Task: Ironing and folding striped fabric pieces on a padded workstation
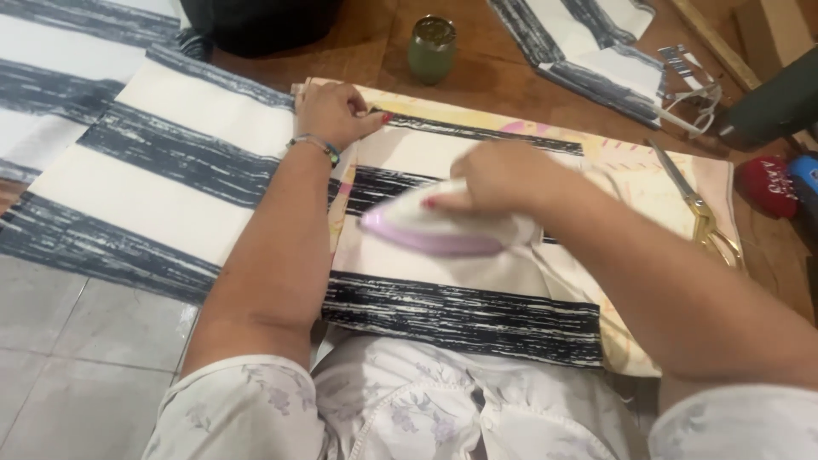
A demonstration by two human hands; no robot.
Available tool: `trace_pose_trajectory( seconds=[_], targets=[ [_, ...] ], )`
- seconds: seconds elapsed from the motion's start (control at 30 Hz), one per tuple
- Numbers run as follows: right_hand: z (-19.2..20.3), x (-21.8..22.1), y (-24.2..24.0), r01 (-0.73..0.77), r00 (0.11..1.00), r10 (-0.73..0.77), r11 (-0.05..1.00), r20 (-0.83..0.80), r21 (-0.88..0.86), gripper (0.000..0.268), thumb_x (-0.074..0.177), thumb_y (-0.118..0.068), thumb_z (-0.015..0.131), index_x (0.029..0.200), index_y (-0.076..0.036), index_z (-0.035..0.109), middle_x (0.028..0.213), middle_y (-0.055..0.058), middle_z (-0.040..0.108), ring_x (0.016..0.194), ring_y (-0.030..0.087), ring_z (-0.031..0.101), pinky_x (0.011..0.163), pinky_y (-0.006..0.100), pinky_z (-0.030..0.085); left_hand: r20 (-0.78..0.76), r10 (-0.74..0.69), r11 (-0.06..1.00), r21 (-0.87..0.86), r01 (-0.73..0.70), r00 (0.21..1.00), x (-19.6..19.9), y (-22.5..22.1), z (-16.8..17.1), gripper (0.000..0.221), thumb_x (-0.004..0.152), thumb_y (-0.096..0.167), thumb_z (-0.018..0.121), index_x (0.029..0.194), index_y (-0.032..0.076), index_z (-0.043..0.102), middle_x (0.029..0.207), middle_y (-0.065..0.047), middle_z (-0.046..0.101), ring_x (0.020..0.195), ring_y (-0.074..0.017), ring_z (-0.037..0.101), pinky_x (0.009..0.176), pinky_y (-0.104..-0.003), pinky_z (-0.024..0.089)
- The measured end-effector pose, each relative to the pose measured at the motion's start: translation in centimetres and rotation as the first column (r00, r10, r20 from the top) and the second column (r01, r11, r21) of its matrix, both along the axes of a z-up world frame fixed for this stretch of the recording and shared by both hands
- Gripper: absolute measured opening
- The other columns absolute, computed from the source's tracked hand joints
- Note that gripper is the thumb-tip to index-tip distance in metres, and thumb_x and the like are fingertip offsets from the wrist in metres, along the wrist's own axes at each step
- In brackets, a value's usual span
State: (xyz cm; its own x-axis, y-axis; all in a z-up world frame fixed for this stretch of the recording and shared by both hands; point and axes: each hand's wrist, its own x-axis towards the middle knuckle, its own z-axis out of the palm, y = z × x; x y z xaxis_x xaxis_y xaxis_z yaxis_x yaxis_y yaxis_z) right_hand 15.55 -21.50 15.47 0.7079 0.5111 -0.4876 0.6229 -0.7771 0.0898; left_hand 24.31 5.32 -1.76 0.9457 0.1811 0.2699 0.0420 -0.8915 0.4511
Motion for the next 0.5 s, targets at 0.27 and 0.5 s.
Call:
trace_pose_trajectory(
  seconds=[0.27, 0.5],
  targets=[
    [-2.5, -9.2, -11.0, -0.091, 0.995, 0.089, 0.995, -0.040, -0.048, 0.071, 0.091, -0.085, 0.046, 0.092, -0.019, 0.072, 0.077, 0.002, 0.072, 0.067, 0.026, 0.070, 0.064, 0.041, 0.055, 0.004, 0.015, 0.999, 0.049, -0.015, 1.000, 0.7, -0.2, -0.8, 0.034, 0.078, 0.062, 0.084, 0.076, 0.029, 0.074, 0.088, 0.009, 0.073, 0.103, -0.0279, 0.059, 0.094, -0.045, 0.039],
    [1.2, -5.6, -9.6, 0.301, 0.954, -0.297, 0.927, 0.049, -0.224, 0.072, 0.094, -0.084, 0.031, 0.112, -0.023, 0.064, 0.096, -0.001, 0.072, 0.081, 0.015, 0.072, 0.061, 0.025, 0.060, 0.025, 0.018, 1.000, 0.013, -0.018, 1.000, 0.1, -0.8, -0.7, 0.032, 0.084, 0.051, 0.088, 0.074, 0.023, 0.077, 0.080, 0.004, 0.073, 0.100, -0.0288, 0.058, 0.096, -0.050, 0.041]
  ],
)
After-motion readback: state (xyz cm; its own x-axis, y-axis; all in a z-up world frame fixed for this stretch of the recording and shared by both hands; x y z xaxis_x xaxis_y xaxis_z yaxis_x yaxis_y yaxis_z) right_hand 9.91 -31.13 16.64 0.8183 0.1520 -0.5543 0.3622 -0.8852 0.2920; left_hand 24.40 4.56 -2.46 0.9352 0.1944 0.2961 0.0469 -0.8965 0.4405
